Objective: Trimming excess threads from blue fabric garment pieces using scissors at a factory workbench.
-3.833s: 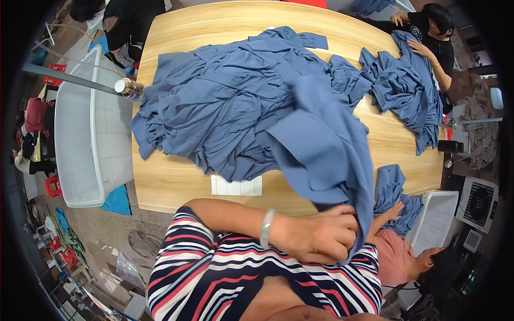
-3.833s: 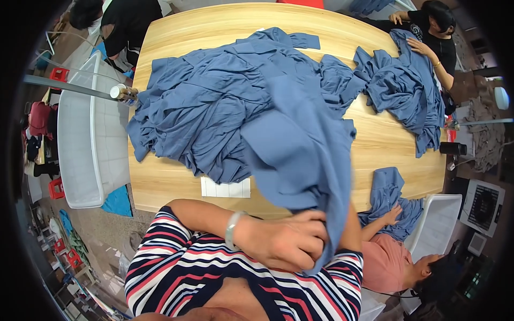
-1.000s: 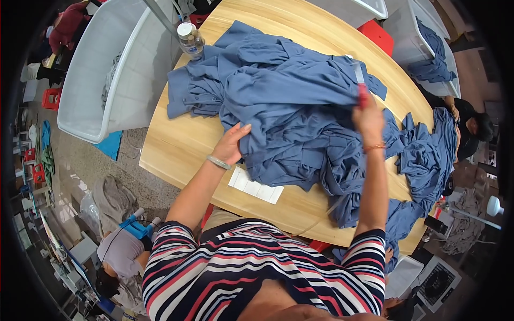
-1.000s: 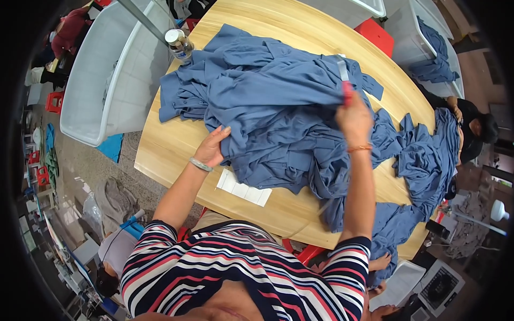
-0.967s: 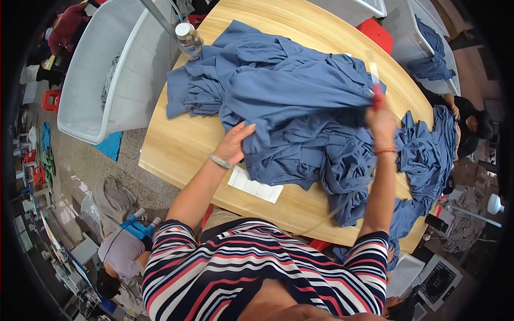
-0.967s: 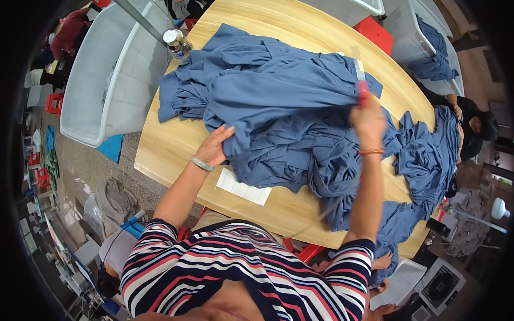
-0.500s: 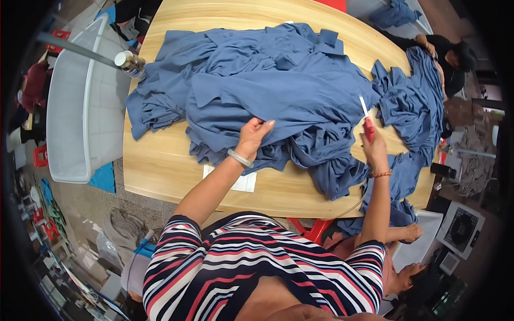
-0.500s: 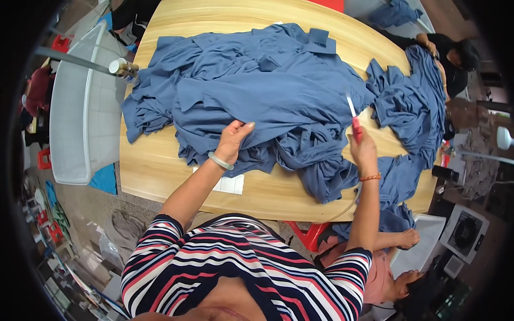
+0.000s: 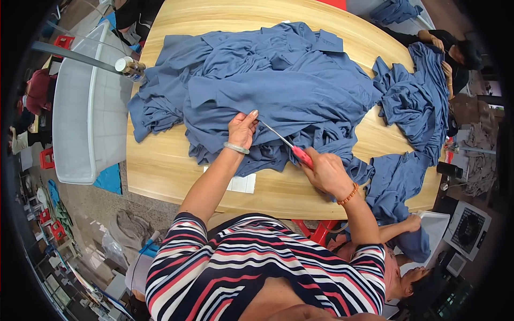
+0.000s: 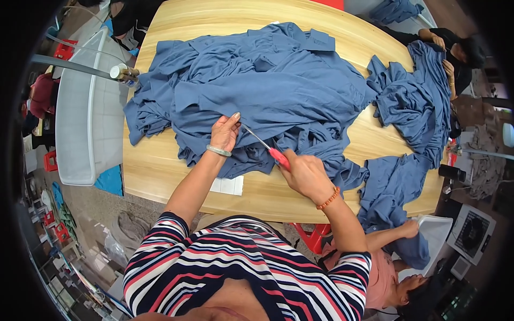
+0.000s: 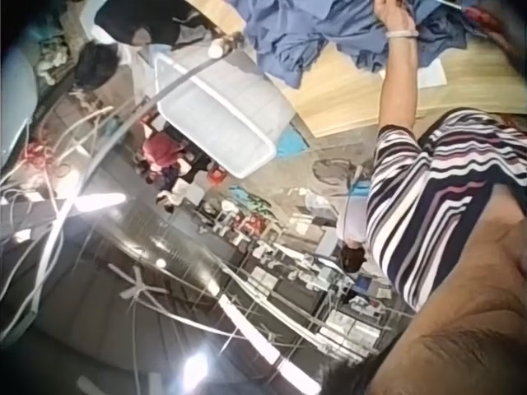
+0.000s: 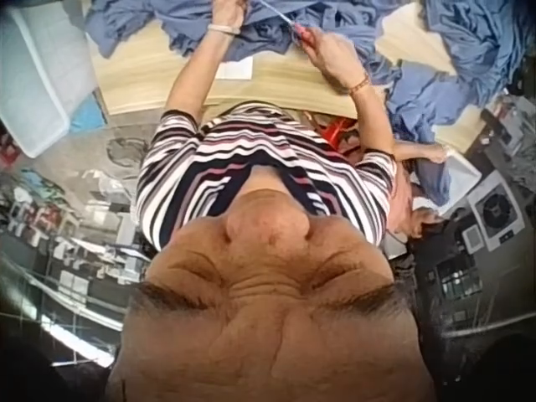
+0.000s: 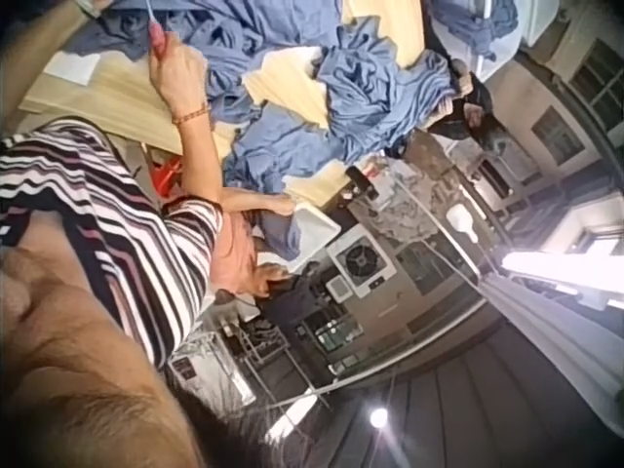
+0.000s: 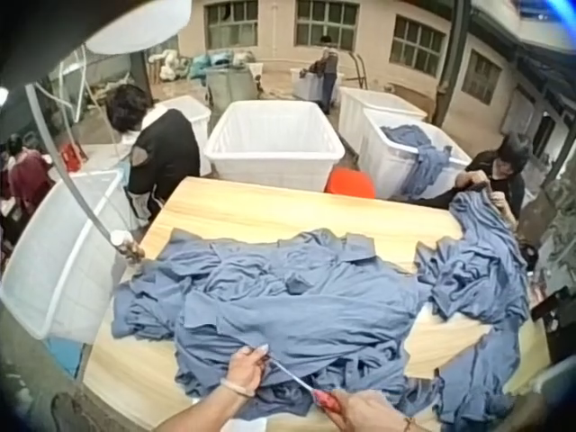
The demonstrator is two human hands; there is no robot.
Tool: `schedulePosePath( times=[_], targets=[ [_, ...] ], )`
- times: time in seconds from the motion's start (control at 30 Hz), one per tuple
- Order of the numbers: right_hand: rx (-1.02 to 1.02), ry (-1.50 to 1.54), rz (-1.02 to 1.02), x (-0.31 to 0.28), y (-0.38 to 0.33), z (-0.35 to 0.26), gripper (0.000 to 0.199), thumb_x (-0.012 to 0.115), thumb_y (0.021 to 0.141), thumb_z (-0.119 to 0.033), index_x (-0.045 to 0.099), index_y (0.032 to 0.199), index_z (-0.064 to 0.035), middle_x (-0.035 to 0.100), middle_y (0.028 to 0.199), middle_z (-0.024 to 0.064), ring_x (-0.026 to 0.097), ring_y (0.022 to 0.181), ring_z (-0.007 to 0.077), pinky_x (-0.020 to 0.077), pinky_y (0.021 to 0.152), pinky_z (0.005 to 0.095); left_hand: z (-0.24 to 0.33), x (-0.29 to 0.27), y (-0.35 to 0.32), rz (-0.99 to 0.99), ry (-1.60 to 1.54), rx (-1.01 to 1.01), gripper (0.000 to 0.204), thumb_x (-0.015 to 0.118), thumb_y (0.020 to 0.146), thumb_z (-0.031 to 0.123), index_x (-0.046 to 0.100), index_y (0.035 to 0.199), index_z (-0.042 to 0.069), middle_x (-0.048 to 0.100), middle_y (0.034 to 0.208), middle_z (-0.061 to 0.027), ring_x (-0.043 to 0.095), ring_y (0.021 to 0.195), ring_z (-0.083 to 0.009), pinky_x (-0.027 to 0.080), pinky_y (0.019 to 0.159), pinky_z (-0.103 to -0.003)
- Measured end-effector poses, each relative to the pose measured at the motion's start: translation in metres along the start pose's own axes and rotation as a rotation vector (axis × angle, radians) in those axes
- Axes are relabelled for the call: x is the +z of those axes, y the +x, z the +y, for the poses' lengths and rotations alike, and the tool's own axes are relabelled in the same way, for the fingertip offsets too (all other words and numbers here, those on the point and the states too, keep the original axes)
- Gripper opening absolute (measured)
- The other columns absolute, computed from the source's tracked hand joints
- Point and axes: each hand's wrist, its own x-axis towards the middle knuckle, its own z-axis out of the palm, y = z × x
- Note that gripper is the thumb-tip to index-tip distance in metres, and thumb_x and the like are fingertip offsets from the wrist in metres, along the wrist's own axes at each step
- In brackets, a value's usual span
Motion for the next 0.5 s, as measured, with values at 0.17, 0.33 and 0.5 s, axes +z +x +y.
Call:
schedulePosePath(
  times=[0.17, 0.33, 0.5],
  targets=[
    [-0.088, -0.067, 0.018, -0.003, 0.057, -0.024, 0.025, 0.062, 0.086, -0.027, 0.055, 0.097, -0.0048, 0.06, 0.066, 0.0209, 0.061, 0.066, 0.0405, 0.0459, 0.06, 0.0482, 0.005, 0.0, 0.007, -0.046, 0.059, -0.005, 0.012, 0.072, 0.083, 0.005, 0.06, 0.085, 0.009, 0.066, 0.085, -0.0024, 0.063, 0.078, -0.012, 0.051, 0.072, -0.026],
    [-0.019, 0.014, 0.011, -0.018, 0.031, -0.017, 0.025, 0.062, 0.087, -0.025, 0.055, 0.101, -0.0065, 0.061, 0.069, 0.0198, 0.061, 0.068, 0.0399, 0.0464, 0.061, 0.0469, 0.028, 0.007, -0.003, -0.072, 0.505, 0.067, 0.018, 0.071, 0.086, 0.019, 0.063, 0.082, 0.004, 0.061, 0.07, 0.0002, 0.051, 0.058, -0.0073, 0.04, 0.054, -0.022],
    [0.079, 0.081, 0.115, 0.003, -0.016, 0.005, 0.028, 0.063, 0.085, -0.02, 0.056, 0.109, -0.0085, 0.062, 0.072, 0.019, 0.061, 0.069, 0.0393, 0.0465, 0.062, 0.0462, 0.054, -0.002, -0.025, -0.407, 1.317, 0.086, 0.035, 0.072, 0.083, 0.033, 0.066, 0.092, -0.001, 0.059, 0.069, -0.0001, 0.048, 0.063, -0.0051, 0.041, 0.057, -0.024]
  ],
)
